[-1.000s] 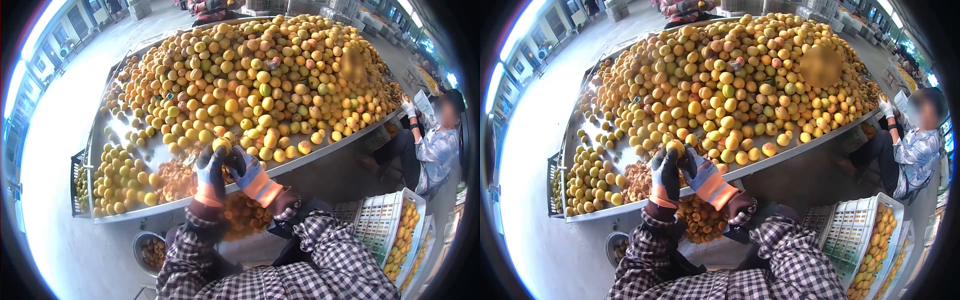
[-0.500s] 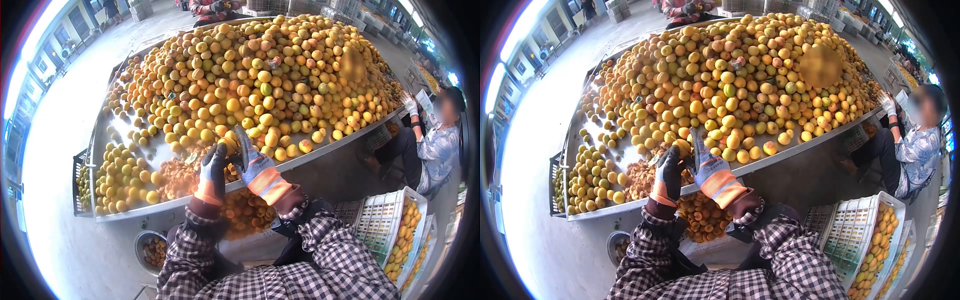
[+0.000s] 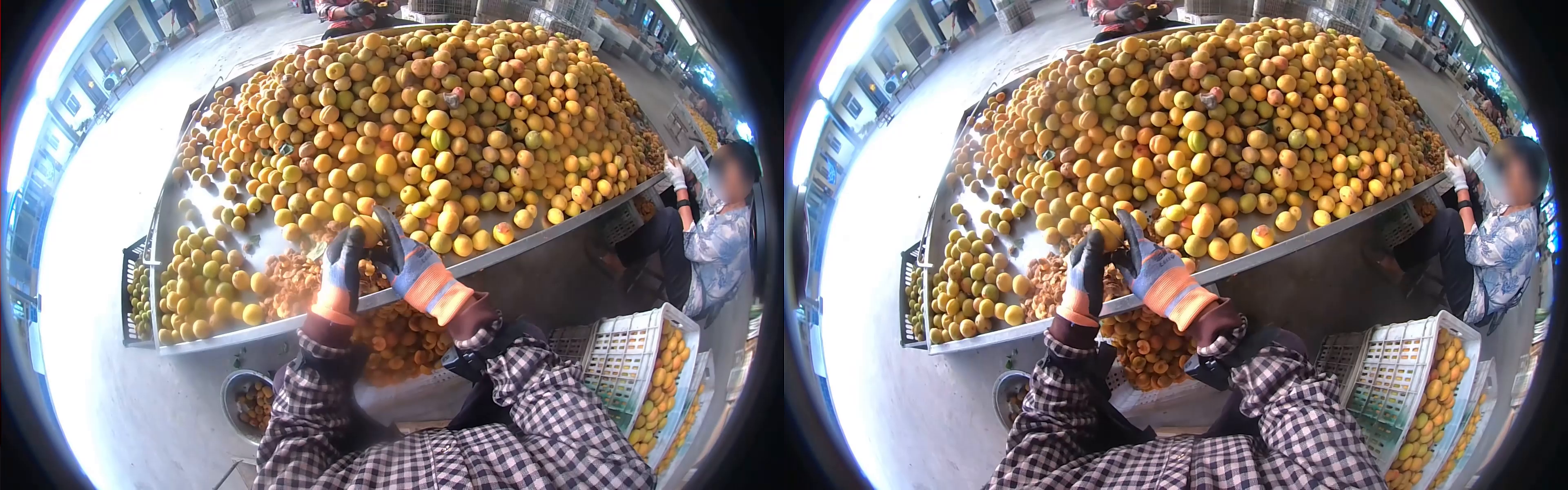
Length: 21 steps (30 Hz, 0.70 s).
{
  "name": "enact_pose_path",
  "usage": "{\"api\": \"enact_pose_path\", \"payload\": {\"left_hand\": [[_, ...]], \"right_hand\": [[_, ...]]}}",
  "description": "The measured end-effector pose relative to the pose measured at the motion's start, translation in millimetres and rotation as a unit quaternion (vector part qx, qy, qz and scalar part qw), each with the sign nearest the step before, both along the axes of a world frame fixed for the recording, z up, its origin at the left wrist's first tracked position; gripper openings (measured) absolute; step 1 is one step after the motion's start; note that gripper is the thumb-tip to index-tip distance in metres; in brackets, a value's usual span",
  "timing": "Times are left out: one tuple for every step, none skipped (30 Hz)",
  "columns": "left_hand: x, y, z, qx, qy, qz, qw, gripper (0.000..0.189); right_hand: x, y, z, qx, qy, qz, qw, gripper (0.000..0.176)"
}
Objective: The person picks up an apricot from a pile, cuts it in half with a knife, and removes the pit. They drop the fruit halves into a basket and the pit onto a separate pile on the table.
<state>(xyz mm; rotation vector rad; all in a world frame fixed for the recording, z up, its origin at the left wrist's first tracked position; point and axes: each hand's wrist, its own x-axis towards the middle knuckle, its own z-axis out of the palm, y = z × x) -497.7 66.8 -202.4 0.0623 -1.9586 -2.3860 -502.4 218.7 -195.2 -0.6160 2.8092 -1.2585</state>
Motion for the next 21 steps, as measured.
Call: {"api": "enact_pose_path", "payload": {"left_hand": [[-2,-2,2,-0.073,0.070,-0.001,0.995,0.039],[-3,-5,5,-0.073,0.070,-0.001,0.995,0.039],[-3,-9,9,-0.075,0.076,-0.049,0.993,0.042],[-3,-11,12,-0.078,0.082,-0.097,0.989,0.046],[-5,-13,12,-0.080,0.067,-0.104,0.989,0.036],[-4,-11,14,-0.081,0.067,-0.105,0.989,0.036],[-1,-8,18,-0.085,0.052,-0.095,0.990,0.036],[1,-6,20,-0.089,0.037,-0.086,0.992,0.036],[-5,-3,7,-0.122,0.038,-0.034,0.991,0.032],[-5,0,10,-0.122,0.035,-0.036,0.991,0.032],[-5,1,14,-0.109,0.032,-0.033,0.993,0.030],[-5,2,19,-0.096,0.030,-0.031,0.994,0.027],[-3,1,22,-0.081,0.039,-0.044,0.995,0.027],[-3,1,23,-0.081,0.038,-0.044,0.995,0.027],[-1,0,24,-0.088,0.059,-0.054,0.993,0.032],[0,-1,24,-0.096,0.078,-0.063,0.990,0.036],[1,-2,25,-0.097,0.078,-0.061,0.990,0.036],[2,-1,25,-0.089,0.088,-0.061,0.990,0.036],[3,-1,25,-0.080,0.098,-0.062,0.990,0.037],[4,0,25,-0.079,0.099,-0.062,0.990,0.037],[4,0,26,-0.067,0.095,-0.067,0.991,0.038]], "right_hand": [[-3,4,4,-0.053,-0.011,0.022,0.998,0.078],[-4,6,5,-0.105,-0.022,0.045,0.993,0.078],[-4,6,3,-0.106,-0.023,0.045,0.993,0.078],[-4,7,0,-0.113,0.009,0.050,0.992,0.077],[-3,8,-3,-0.120,0.041,0.053,0.991,0.077],[-3,9,-5,-0.121,0.041,0.052,0.991,0.077],[-3,11,-4,-0.093,0.023,0.051,0.994,0.076],[-2,11,-3,-0.065,0.005,0.051,0.997,0.075],[-2,11,-2,-0.067,0.003,0.049,0.997,0.075],[0,11,3,-0.071,0.004,0.053,0.996,0.072],[1,10,6,-0.074,0.006,0.059,0.995,0.069],[2,9,7,-0.075,0.004,0.058,0.995,0.069],[2,8,8,-0.104,0.023,0.059,0.993,0.067],[2,8,8,-0.133,0.043,0.059,0.988,0.064],[2,7,5,-0.133,0.042,0.060,0.988,0.064],[2,5,1,-0.188,0.029,0.079,0.978,0.062],[2,3,-1,-0.244,0.016,0.099,0.965,0.060],[3,2,-3,-0.245,0.016,0.101,0.964,0.060],[5,1,-1,-0.264,0.010,0.099,0.960,0.059],[6,1,-1,-0.282,0.004,0.097,0.955,0.059],[6,1,-1,-0.282,0.004,0.097,0.955,0.059]]}}
